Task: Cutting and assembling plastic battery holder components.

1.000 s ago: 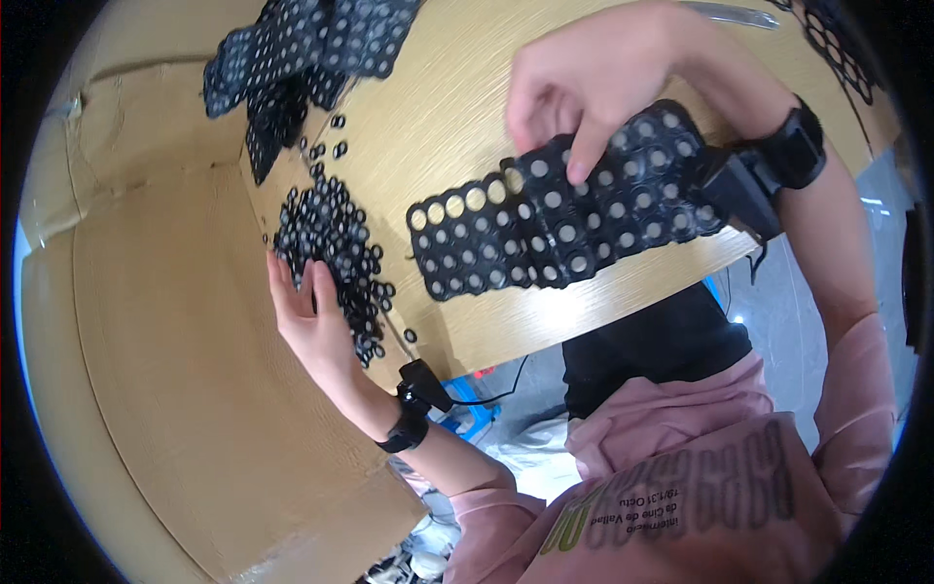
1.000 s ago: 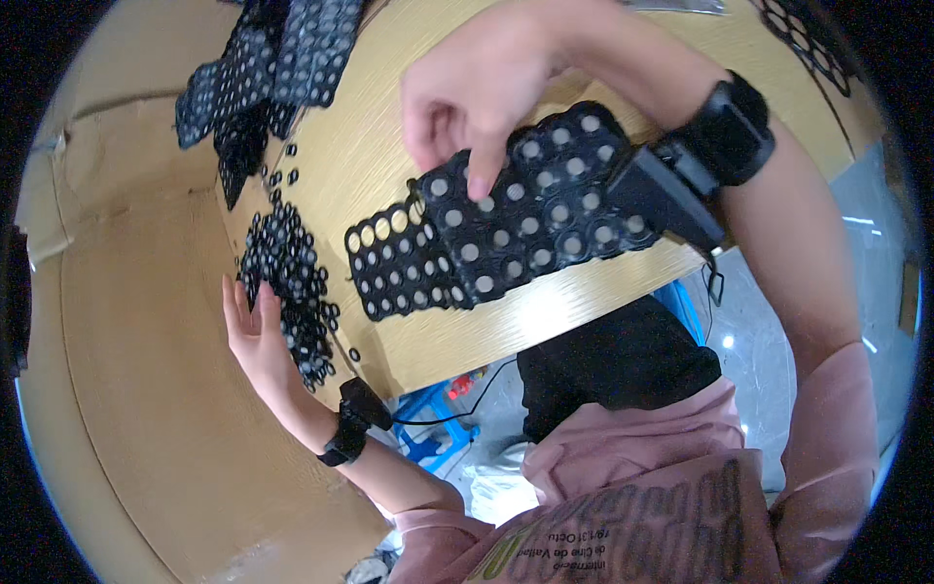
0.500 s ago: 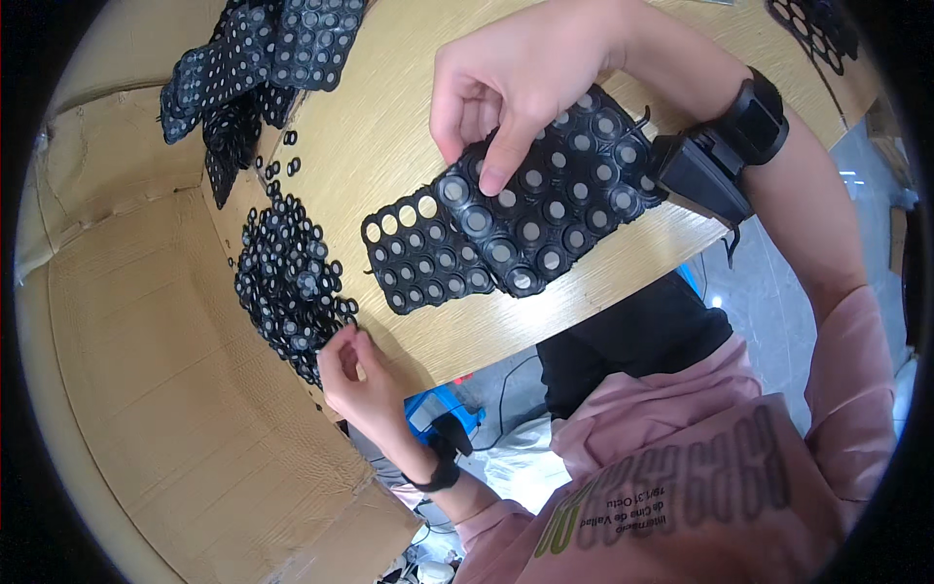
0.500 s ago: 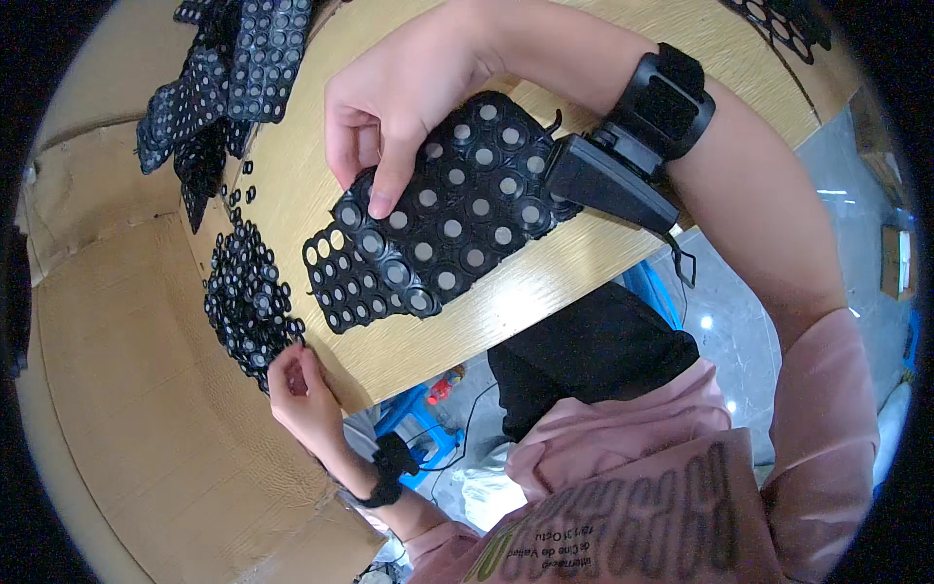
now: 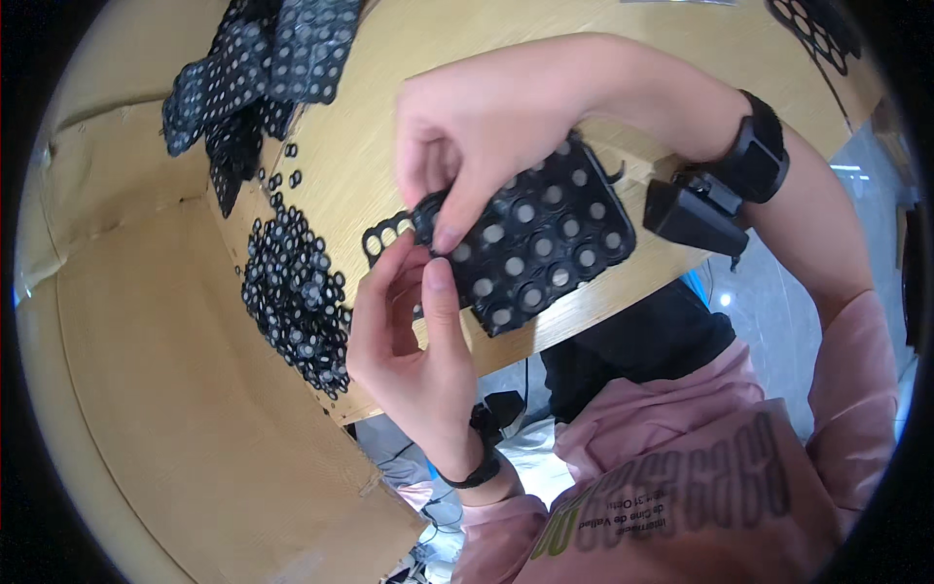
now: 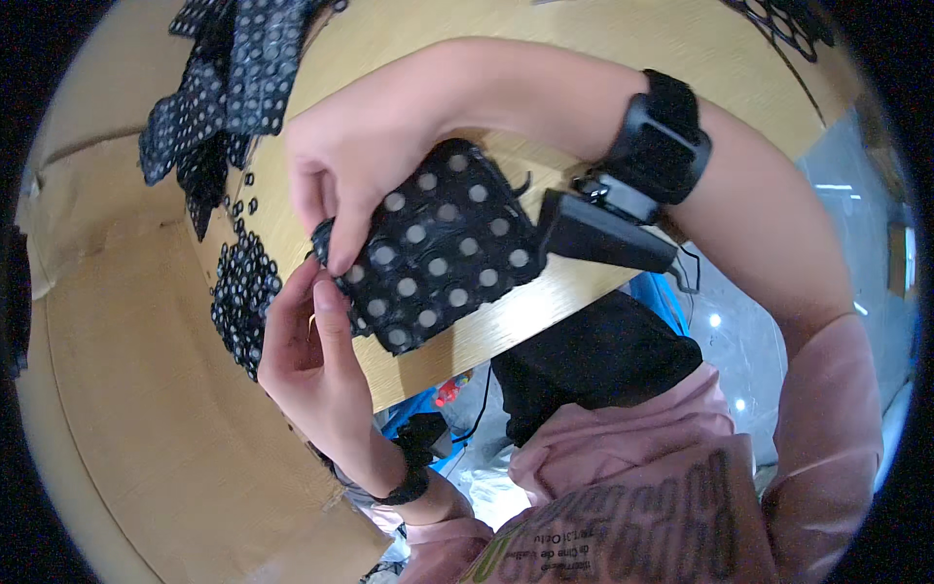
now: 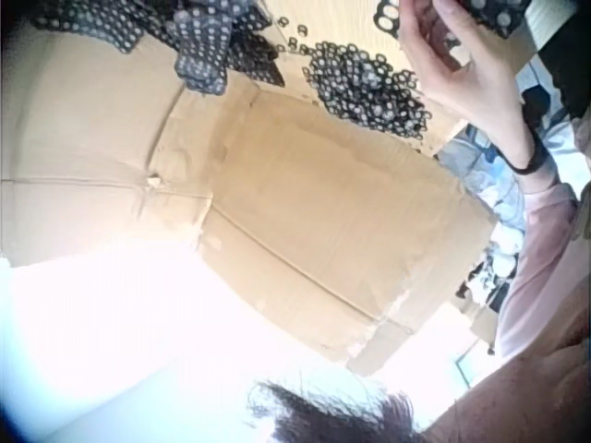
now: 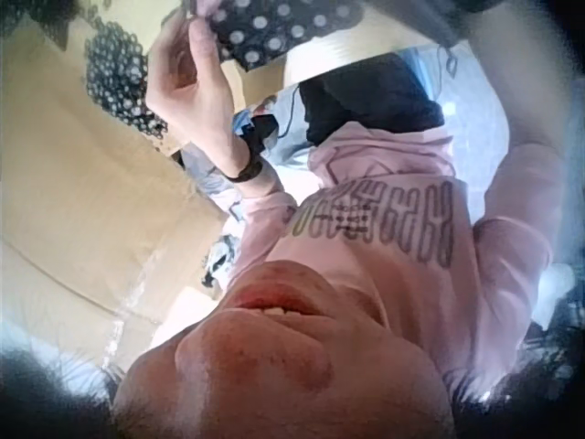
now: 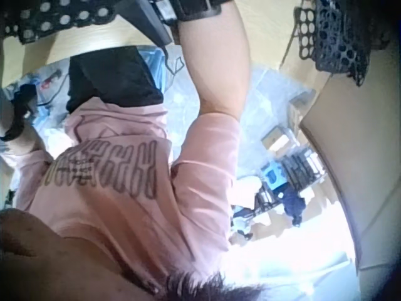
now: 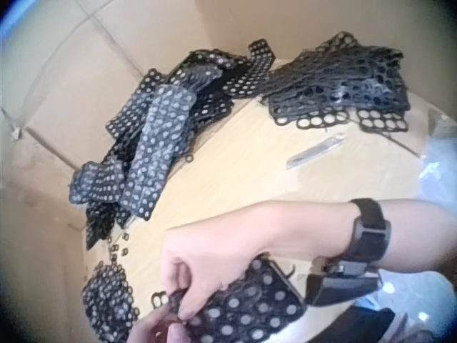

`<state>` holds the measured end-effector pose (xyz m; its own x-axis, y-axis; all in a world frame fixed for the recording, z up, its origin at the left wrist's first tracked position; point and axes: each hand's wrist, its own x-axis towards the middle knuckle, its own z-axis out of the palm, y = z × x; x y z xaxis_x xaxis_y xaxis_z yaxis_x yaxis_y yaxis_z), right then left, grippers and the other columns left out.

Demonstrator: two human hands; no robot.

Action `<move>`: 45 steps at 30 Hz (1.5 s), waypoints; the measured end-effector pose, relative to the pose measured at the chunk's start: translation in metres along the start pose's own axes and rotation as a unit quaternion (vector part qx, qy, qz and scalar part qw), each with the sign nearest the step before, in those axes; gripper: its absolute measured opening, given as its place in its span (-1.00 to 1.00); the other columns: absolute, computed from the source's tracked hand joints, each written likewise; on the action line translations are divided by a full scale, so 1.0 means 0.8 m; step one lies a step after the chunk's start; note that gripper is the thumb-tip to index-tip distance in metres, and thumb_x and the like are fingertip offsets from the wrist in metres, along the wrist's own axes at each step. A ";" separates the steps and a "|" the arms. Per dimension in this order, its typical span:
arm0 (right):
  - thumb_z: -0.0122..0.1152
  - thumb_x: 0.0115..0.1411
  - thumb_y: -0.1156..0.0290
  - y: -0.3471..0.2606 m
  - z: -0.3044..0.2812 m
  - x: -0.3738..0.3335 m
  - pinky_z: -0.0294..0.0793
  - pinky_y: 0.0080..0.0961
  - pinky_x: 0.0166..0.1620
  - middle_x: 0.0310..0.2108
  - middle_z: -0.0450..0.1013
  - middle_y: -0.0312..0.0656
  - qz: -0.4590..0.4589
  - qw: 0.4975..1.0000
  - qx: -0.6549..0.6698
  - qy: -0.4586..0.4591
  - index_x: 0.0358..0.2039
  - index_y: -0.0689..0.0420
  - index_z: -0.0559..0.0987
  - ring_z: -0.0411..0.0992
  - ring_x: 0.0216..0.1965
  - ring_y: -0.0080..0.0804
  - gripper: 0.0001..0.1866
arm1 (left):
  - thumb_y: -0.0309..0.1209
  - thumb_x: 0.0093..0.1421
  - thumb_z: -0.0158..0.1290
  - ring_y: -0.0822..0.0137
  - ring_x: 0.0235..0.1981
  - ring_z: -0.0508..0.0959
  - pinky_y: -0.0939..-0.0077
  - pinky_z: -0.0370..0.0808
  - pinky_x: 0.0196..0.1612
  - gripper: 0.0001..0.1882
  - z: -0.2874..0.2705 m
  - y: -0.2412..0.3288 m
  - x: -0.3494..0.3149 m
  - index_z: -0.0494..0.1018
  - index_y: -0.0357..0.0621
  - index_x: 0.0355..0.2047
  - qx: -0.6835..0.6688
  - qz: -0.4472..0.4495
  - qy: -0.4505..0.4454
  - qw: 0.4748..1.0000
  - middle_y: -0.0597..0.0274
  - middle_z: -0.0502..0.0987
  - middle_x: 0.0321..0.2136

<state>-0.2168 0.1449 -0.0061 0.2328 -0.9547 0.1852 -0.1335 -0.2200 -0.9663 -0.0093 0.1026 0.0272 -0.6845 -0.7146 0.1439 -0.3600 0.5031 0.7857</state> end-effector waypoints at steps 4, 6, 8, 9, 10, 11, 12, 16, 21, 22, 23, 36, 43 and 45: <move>0.39 -0.02 0.48 0.001 0.002 -0.001 0.45 -0.63 -0.36 -0.52 0.55 -0.20 -0.002 1.000 -0.019 0.005 -0.41 0.33 0.61 0.48 -0.47 -0.60 -0.80 | -0.53 0.22 0.11 0.52 -0.36 0.53 0.69 0.46 -0.28 -0.80 0.008 -0.012 0.010 0.47 -0.41 -0.18 -0.042 -0.021 -0.018 0.999 0.21 0.56 -0.38; 0.41 -0.05 0.46 0.008 0.000 0.001 0.45 -0.61 -0.35 -0.51 0.55 -0.20 -0.010 1.000 0.002 -0.004 -0.41 0.33 0.61 0.47 -0.48 -0.58 -0.77 | -0.54 0.24 0.08 0.55 -0.37 0.51 0.73 0.42 -0.31 -0.84 0.004 -0.027 0.017 0.47 -0.40 -0.21 -0.093 -0.037 -0.027 0.995 0.23 0.56 -0.39; 0.40 -0.05 0.46 0.010 0.001 0.003 0.45 -0.61 -0.34 -0.48 0.56 -0.18 -0.024 0.999 -0.047 -0.014 -0.41 0.32 0.61 0.49 -0.45 -0.57 -0.77 | -0.53 0.25 0.07 0.57 -0.39 0.49 0.76 0.39 -0.32 -0.84 0.000 -0.039 0.020 0.47 -0.39 -0.19 -0.152 -0.054 -0.049 0.986 0.22 0.56 -0.38; 0.40 -0.05 0.46 0.010 0.002 0.004 0.45 -0.61 -0.34 -0.48 0.56 -0.18 -0.027 0.998 -0.048 -0.014 -0.41 0.32 0.61 0.49 -0.45 -0.57 -0.77 | -0.53 0.26 0.05 0.57 -0.39 0.48 0.76 0.38 -0.30 -0.83 0.000 -0.039 0.020 0.46 -0.40 -0.18 -0.168 -0.050 -0.055 0.983 0.21 0.57 -0.37; 0.39 -0.03 0.48 0.012 0.005 0.003 0.45 -0.61 -0.33 -0.47 0.56 -0.18 -0.024 0.999 -0.042 0.001 -0.40 0.33 0.61 0.49 -0.44 -0.57 -0.79 | -0.53 0.26 0.05 0.57 -0.39 0.48 0.76 0.38 -0.30 -0.83 -0.001 -0.040 0.019 0.46 -0.40 -0.18 -0.167 -0.048 -0.053 0.983 0.21 0.57 -0.37; 0.38 -0.02 0.49 0.014 0.007 0.002 0.45 -0.62 -0.32 -0.46 0.56 -0.18 -0.021 0.999 -0.036 0.016 -0.38 0.33 0.60 0.50 -0.42 -0.56 -0.80 | -0.54 0.26 0.05 0.56 -0.38 0.48 0.76 0.38 -0.29 -0.82 -0.004 -0.041 0.019 0.46 -0.41 -0.17 -0.196 -0.070 -0.068 0.976 0.21 0.57 -0.36; 0.38 -0.02 0.49 0.016 0.007 0.001 0.45 -0.62 -0.32 -0.46 0.56 -0.18 -0.024 0.999 -0.038 0.014 -0.38 0.33 0.60 0.50 -0.42 -0.56 -0.80 | -0.54 0.26 0.05 0.56 -0.38 0.48 0.75 0.38 -0.28 -0.82 -0.007 -0.042 0.019 0.46 -0.41 -0.16 -0.224 -0.090 -0.083 0.967 0.20 0.57 -0.35; 0.33 0.05 0.52 0.017 0.006 0.000 0.46 -0.61 -0.29 -0.46 0.56 -0.20 -0.023 0.997 0.044 -0.056 -0.34 0.32 0.59 0.49 -0.43 -0.57 -0.82 | -0.53 0.26 0.05 0.50 -0.37 0.52 0.66 0.44 -0.24 -0.80 -0.008 -0.043 0.017 0.46 -0.40 -0.14 -0.283 -0.108 -0.122 0.945 0.17 0.59 -0.33; 0.33 0.07 0.51 0.018 0.007 -0.001 0.45 -0.62 -0.33 -0.46 0.56 -0.21 -0.027 0.994 0.073 -0.078 -0.34 0.32 0.59 0.48 -0.44 -0.59 -0.83 | -0.54 0.24 0.07 0.46 -0.38 0.53 0.64 0.46 -0.23 -0.80 -0.008 -0.045 0.016 0.46 -0.40 -0.14 -0.267 -0.120 -0.123 0.948 0.15 0.59 -0.34; 0.33 0.07 0.50 0.017 0.006 -0.001 0.45 -0.61 -0.33 -0.47 0.56 -0.21 -0.029 0.993 0.078 -0.080 -0.33 0.32 0.59 0.47 -0.44 -0.59 -0.83 | -0.55 0.24 0.07 0.46 -0.38 0.54 0.63 0.47 -0.24 -0.80 -0.009 -0.046 0.017 0.46 -0.39 -0.14 -0.262 -0.126 -0.128 0.948 0.15 0.59 -0.35; 0.33 0.07 0.50 0.017 0.006 -0.001 0.45 -0.61 -0.33 -0.47 0.56 -0.21 -0.029 0.993 0.077 -0.081 -0.33 0.32 0.59 0.47 -0.44 -0.59 -0.83 | -0.56 0.23 0.07 0.45 -0.39 0.54 0.62 0.48 -0.25 -0.80 -0.009 -0.047 0.018 0.46 -0.39 -0.15 -0.258 -0.132 -0.133 0.948 0.14 0.59 -0.35; 0.34 0.08 0.49 0.021 -0.009 0.000 0.49 -0.60 -0.26 -0.43 0.57 -0.16 0.041 0.997 0.012 -0.066 -0.28 0.35 0.56 0.52 -0.37 -0.53 -0.77 | -0.61 0.23 0.03 0.46 -0.44 0.54 0.66 0.47 -0.32 -0.84 -0.043 -0.075 0.039 0.48 -0.39 -0.18 -0.199 -0.103 -0.115 0.968 0.06 0.61 -0.36; 0.35 0.08 0.48 0.004 -0.021 -0.015 0.49 -0.61 -0.24 -0.38 0.58 -0.18 0.139 0.989 -0.040 -0.026 -0.31 0.35 0.55 0.52 -0.34 -0.53 -0.77 | -0.54 0.27 0.02 0.43 -0.31 0.56 0.66 0.52 -0.18 -0.77 -0.113 -0.124 0.082 0.46 -0.47 -0.11 0.008 -0.036 0.110 0.993 0.09 0.58 -0.33; 0.35 0.08 0.48 0.007 -0.028 -0.020 0.48 -0.63 -0.24 -0.37 0.58 -0.19 0.135 0.989 -0.030 -0.058 -0.31 0.35 0.55 0.52 -0.34 -0.55 -0.77 | -0.53 0.29 0.00 0.42 -0.28 0.56 0.64 0.52 -0.15 -0.72 -0.121 -0.124 0.093 0.43 -0.47 -0.04 0.024 -0.042 0.142 0.989 0.04 0.56 -0.26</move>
<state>-0.2428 0.1544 -0.0101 0.2899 -0.9514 -0.1041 -0.2625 0.0255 -0.9646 0.0368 -0.0475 0.0187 -0.4481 -0.8590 0.2476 -0.4426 0.4538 0.7734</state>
